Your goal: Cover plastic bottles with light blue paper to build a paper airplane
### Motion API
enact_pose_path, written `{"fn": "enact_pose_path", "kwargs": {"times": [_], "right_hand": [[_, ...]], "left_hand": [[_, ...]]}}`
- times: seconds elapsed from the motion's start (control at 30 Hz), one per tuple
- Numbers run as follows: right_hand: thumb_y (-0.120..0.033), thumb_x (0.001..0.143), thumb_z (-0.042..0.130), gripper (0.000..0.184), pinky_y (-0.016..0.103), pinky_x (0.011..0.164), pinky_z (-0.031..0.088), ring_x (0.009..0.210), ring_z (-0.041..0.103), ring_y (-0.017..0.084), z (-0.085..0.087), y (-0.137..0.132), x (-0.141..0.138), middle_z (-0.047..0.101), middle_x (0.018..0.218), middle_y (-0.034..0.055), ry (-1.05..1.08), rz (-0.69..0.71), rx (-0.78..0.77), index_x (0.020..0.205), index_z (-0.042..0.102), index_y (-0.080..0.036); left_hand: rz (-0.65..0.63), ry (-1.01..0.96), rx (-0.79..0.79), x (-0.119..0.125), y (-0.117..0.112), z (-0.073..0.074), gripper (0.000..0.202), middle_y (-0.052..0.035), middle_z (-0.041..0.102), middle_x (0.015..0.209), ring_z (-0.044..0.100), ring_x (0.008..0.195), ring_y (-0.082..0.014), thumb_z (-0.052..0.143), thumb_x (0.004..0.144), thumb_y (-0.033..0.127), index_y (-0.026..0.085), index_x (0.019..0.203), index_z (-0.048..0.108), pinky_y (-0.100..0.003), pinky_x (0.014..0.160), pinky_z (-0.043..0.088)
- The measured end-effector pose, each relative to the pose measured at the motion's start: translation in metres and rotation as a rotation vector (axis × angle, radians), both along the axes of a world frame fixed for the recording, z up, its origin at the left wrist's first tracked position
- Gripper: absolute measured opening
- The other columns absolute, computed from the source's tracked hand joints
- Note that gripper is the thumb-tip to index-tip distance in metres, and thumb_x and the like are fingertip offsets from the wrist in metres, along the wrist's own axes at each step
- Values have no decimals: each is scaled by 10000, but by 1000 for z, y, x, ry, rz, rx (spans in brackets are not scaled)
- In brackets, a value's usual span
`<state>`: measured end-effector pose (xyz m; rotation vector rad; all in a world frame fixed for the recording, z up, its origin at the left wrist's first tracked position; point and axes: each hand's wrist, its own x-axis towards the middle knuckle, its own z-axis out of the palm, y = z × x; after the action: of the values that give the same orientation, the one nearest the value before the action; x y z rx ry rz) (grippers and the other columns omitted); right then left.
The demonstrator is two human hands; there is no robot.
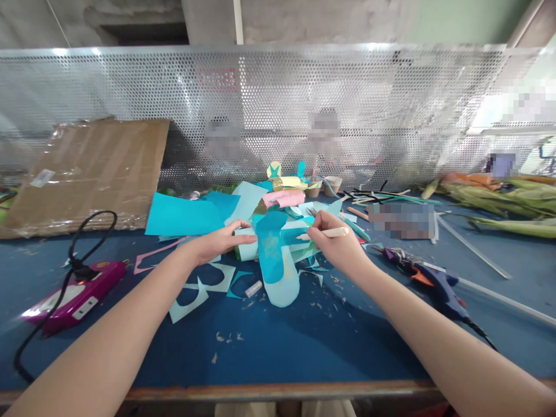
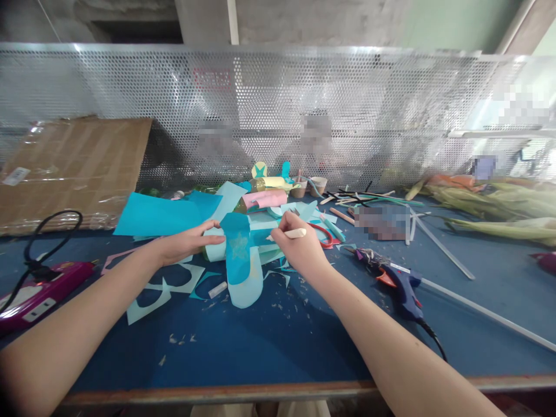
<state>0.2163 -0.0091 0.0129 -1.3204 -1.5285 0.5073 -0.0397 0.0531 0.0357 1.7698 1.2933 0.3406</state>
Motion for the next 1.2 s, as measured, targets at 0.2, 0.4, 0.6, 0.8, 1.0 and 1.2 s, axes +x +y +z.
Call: {"fn": "enact_pose_path", "kwargs": {"times": [0.2, 0.4, 0.6, 0.8, 1.0, 1.2], "right_hand": [[-296, 698, 481, 158, 287, 526, 281, 519, 366, 134, 4, 0, 1, 422, 514, -58, -31, -62, 15, 617, 356, -244], [-302, 726, 485, 156, 286, 539, 293, 528, 375, 132, 3, 0, 1, 440, 534, -58, -24, -47, 28, 639, 369, -244], [-316, 748, 524, 170, 277, 526, 295, 522, 381, 126, 0, -1, -1, 460, 549, -59, 4, 19, 15, 664, 395, -243], [-297, 738, 509, 170, 288, 556, 324, 541, 447, 139, 4, 0, 4, 481, 514, -50, 142, -25, -2, 627, 393, -241], [-320, 757, 493, 231, 297, 549, 298, 554, 413, 144, 6, 1, 11, 431, 528, -47, 112, -106, -6, 592, 348, -246], [-342, 765, 485, 229, 301, 560, 307, 569, 430, 155, 4, 3, 12, 451, 549, -37, 52, -133, -27, 601, 355, -247]], "left_hand": [[-7, 16, 6, -1, 1, -1, 733, -90, 254, 1562, 264, 1412, -378, 617, 717, 696, 341, 1321, 404, -511, 1083, 333], [-20, 1, -10, 1, -1, 1, 724, -103, 276, 1548, 298, 1393, -362, 617, 722, 698, 324, 1301, 395, -515, 1083, 323], [4, -8, -20, 4, -4, 3, 699, -87, 296, 1544, 291, 1398, -353, 640, 714, 685, 318, 1264, 413, -492, 1091, 311], [0, -28, -28, 2, -3, 3, 699, -76, 320, 1541, 312, 1392, -352, 644, 719, 676, 328, 1278, 411, -503, 1097, 300], [14, -8, -13, -1, 1, -1, 713, -63, 229, 1587, 225, 1429, -391, 641, 718, 678, 352, 1312, 419, -535, 1099, 291], [13, 6, -16, -2, 3, -2, 726, -57, 190, 1598, 163, 1447, -405, 635, 716, 689, 369, 1328, 410, -553, 1099, 287]]}}
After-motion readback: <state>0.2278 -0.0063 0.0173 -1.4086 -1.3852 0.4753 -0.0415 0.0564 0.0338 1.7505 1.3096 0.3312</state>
